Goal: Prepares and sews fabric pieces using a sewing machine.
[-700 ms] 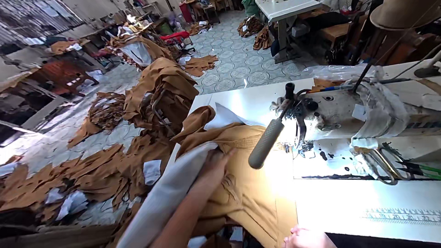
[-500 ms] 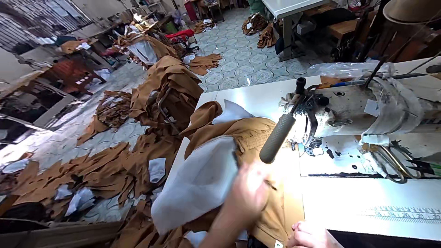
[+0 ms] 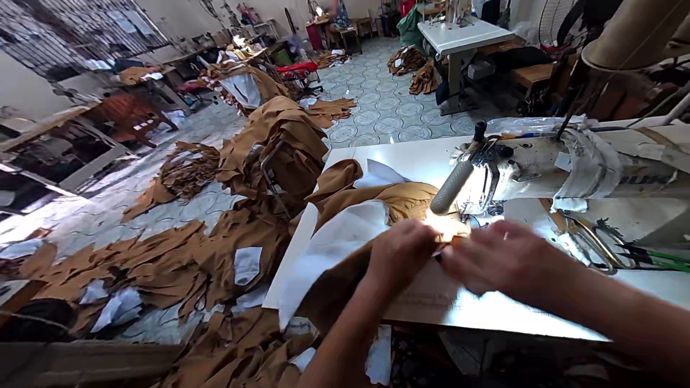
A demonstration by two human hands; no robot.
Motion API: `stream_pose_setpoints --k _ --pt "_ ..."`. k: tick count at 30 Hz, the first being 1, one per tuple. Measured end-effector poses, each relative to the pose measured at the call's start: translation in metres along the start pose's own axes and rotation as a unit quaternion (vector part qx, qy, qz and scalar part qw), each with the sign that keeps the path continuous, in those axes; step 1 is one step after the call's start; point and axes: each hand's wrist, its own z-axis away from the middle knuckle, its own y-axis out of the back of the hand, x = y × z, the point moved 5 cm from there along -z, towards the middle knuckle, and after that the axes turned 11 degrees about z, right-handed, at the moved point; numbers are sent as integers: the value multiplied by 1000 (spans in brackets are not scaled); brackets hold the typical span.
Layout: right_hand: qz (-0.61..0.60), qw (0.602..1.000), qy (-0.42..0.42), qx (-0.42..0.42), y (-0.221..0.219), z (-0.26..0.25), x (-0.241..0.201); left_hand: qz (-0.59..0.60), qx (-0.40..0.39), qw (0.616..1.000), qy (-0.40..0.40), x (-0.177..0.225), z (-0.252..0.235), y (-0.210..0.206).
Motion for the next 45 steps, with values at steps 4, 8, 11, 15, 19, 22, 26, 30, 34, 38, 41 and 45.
stream_pose_setpoints --k 4,8,11,15,19,22,26,30,34,38,41,45 --pt "27 998 28 -52 16 -33 34 16 45 998 46 -9 -16 7" --pt "-18 1000 3 -7 2 -49 21 110 -2 989 98 -2 -7 4" --pt "-26 997 -46 63 -9 -42 19 161 -60 980 101 -6 7 7" --pt "-273 949 -132 89 -34 -8 9 169 -11 985 27 -12 20 3" --pt "-442 781 -347 -271 -109 75 10 184 28 981 50 -31 20 11" --pt "-331 791 -374 -353 -149 109 12 201 -17 975 89 -27 21 12" --pt "-172 958 -226 35 -125 112 -13 243 -340 904 95 6 30 -16" --pt "-196 966 -144 86 -85 113 -53 397 -265 841 255 -12 46 -63" --pt "-181 967 -173 46 -91 142 -84 107 -337 904 239 -50 49 -112" --pt "-182 964 -192 -18 -93 145 -86 -81 -323 895 296 -93 39 -113" --pt "-262 946 -171 -84 -89 143 -75 -41 -322 915 240 -72 38 -125" --pt "-461 791 -264 -304 -120 154 -12 -33 -339 903 263 -72 50 -132"
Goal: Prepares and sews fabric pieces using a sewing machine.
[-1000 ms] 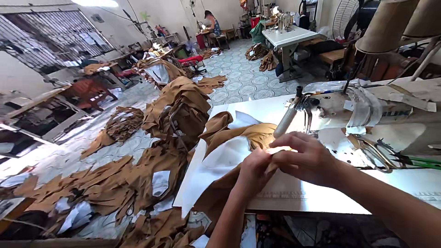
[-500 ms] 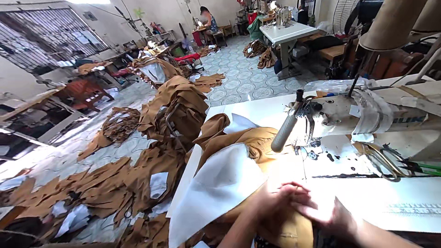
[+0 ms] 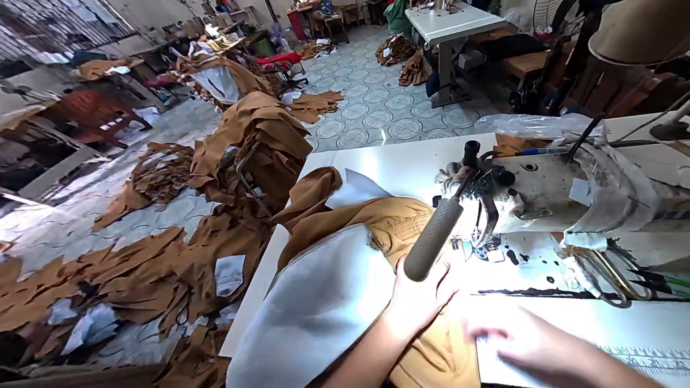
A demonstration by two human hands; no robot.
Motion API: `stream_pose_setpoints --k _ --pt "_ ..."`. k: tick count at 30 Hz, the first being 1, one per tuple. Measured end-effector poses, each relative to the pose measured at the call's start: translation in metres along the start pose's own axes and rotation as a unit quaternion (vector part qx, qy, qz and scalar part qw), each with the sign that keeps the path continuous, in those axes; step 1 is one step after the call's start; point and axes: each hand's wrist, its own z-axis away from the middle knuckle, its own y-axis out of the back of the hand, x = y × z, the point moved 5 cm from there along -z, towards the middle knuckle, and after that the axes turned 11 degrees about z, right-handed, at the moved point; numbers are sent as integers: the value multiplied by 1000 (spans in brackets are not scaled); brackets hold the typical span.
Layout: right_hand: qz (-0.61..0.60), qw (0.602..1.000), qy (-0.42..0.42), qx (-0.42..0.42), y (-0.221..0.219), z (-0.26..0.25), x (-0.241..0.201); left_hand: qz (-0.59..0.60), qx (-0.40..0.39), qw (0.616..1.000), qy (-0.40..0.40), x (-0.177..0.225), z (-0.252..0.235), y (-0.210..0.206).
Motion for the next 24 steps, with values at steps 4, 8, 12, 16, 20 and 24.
stream_pose_setpoints --k 4,8,12,16,20,24 --pt "-35 952 -274 131 59 -51 54 8 4 1000 18 2 0 -4" --pt "-27 934 -356 -6 72 -70 53 12 16 1000 4 9 -6 -5" --pt "-37 929 -368 22 69 -68 52 26 38 998 -36 20 -12 -4" --pt "-50 925 -375 29 74 -68 49 26 69 996 -41 25 -10 -3" --pt "-36 927 -358 109 66 -58 45 33 61 997 -36 27 -8 -2" --pt "195 963 -144 113 23 -22 1 -40 55 998 -18 6 4 3"
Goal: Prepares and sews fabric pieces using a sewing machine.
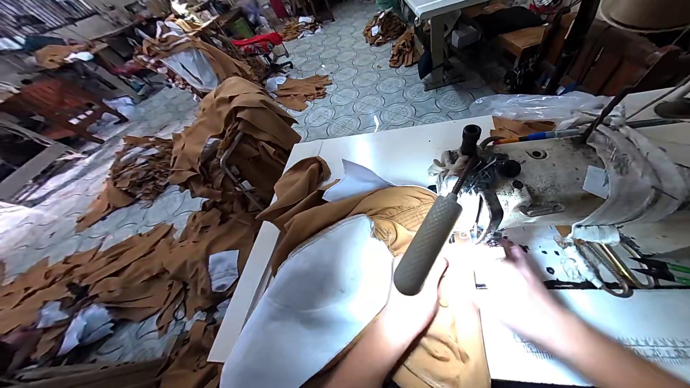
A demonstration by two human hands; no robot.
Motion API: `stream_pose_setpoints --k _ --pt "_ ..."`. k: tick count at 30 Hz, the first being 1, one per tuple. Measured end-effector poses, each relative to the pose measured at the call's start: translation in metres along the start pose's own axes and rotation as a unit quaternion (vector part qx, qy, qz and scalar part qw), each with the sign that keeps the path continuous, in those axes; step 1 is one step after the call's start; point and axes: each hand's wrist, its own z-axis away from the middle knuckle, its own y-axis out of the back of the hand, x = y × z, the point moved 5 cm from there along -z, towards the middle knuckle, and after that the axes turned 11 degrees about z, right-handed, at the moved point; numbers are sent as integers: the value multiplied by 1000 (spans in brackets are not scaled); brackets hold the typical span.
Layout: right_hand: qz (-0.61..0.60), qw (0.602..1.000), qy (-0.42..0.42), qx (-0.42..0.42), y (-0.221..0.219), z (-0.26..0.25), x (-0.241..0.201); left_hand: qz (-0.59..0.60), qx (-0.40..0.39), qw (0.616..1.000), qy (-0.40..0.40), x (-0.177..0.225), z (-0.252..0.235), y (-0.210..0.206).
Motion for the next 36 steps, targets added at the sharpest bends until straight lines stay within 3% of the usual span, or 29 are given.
stream_pose_setpoints --k 3,6,8,11,13,16,19,21,23,25,27,30,33,36 --pt "6 984 170 54 -44 55 -33 -87 -53 990 96 -40 4 27" --pt "14 979 171 109 -56 68 -35 -126 -12 984 125 -57 2 45" --pt "10 979 171 109 -53 69 -35 -132 33 988 77 -46 12 37" --pt "-14 980 176 88 -47 69 -32 -60 74 992 -83 7 47 22" --pt "-13 978 179 106 -45 72 -32 23 40 985 -167 45 76 14" --pt "4 976 177 130 -44 79 -31 58 19 985 -160 48 119 -3" --pt "-86 974 157 137 -38 80 -22 0 43 985 -168 23 145 -30" --pt "-163 956 171 176 -14 77 -23 -15 151 965 -216 10 142 -31" --pt "-62 927 283 237 33 79 -51 18 247 931 -270 14 126 -7" --pt "83 882 408 223 71 83 -94 65 307 905 -287 32 106 33" --pt "201 853 424 228 95 68 -118 75 300 918 -247 50 86 75" --pt "253 845 387 268 144 28 -113 89 230 952 -181 52 58 118" --pt "247 847 381 277 177 19 -106 127 272 935 -188 41 48 131" --pt "205 853 376 298 182 16 -114 168 305 920 -178 43 46 129"
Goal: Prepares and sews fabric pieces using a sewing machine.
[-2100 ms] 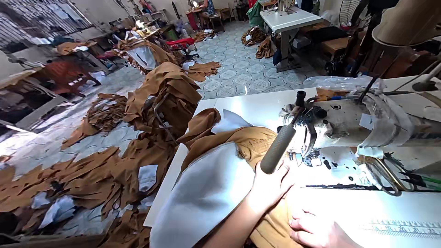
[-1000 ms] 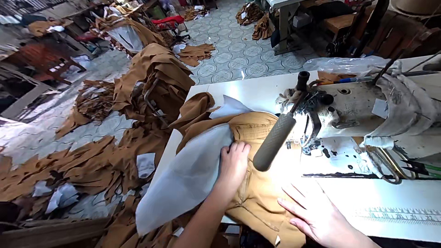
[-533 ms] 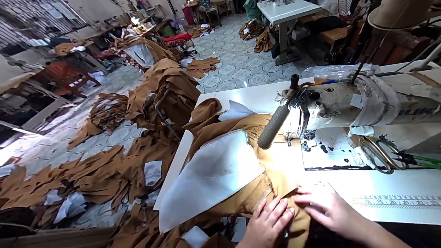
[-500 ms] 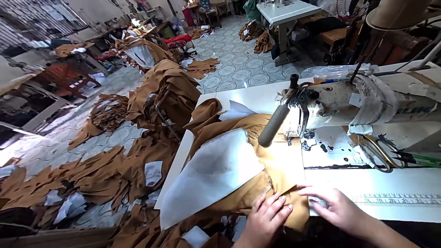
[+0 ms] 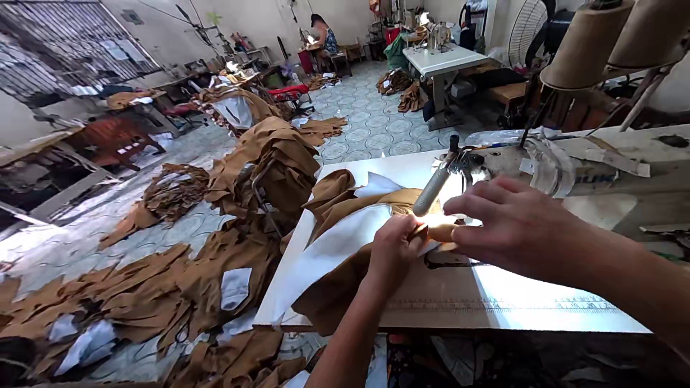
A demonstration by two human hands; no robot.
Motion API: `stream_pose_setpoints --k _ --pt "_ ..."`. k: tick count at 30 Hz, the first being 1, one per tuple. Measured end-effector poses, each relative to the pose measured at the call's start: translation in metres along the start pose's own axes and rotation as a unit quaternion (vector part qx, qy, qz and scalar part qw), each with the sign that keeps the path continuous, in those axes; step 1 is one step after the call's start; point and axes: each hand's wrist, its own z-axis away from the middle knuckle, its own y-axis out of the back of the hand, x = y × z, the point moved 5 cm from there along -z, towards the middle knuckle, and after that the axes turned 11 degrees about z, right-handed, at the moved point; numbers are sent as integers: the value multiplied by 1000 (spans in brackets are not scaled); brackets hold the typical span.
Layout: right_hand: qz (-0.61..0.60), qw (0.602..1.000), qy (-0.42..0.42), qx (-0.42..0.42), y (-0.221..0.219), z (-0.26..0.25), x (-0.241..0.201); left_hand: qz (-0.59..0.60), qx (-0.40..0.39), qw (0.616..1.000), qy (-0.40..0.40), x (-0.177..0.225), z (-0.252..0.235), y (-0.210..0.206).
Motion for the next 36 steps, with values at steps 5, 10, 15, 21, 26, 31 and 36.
stream_pose_setpoints --k 5,10,15,21,26,31,36 --pt "-8 998 -24 61 -14 -17 -8 53 -35 996 55 10 7 -2" --pt "-33 993 -49 99 -23 -16 -13 82 -83 993 -22 4 23 -1" --pt "-341 912 -227 -11 -74 60 -30 40 -80 991 -97 7 46 -2" --pt "-145 952 -260 71 -108 148 -103 257 -343 894 127 8 61 -29" --pt "-93 957 -274 22 -112 165 -136 196 -394 881 174 -33 77 -112" --pt "-108 954 -279 -31 -116 169 -134 -206 -358 856 311 -117 47 -86" --pt "-134 952 -261 -86 -109 169 -127 -112 -346 922 132 -80 50 -105"
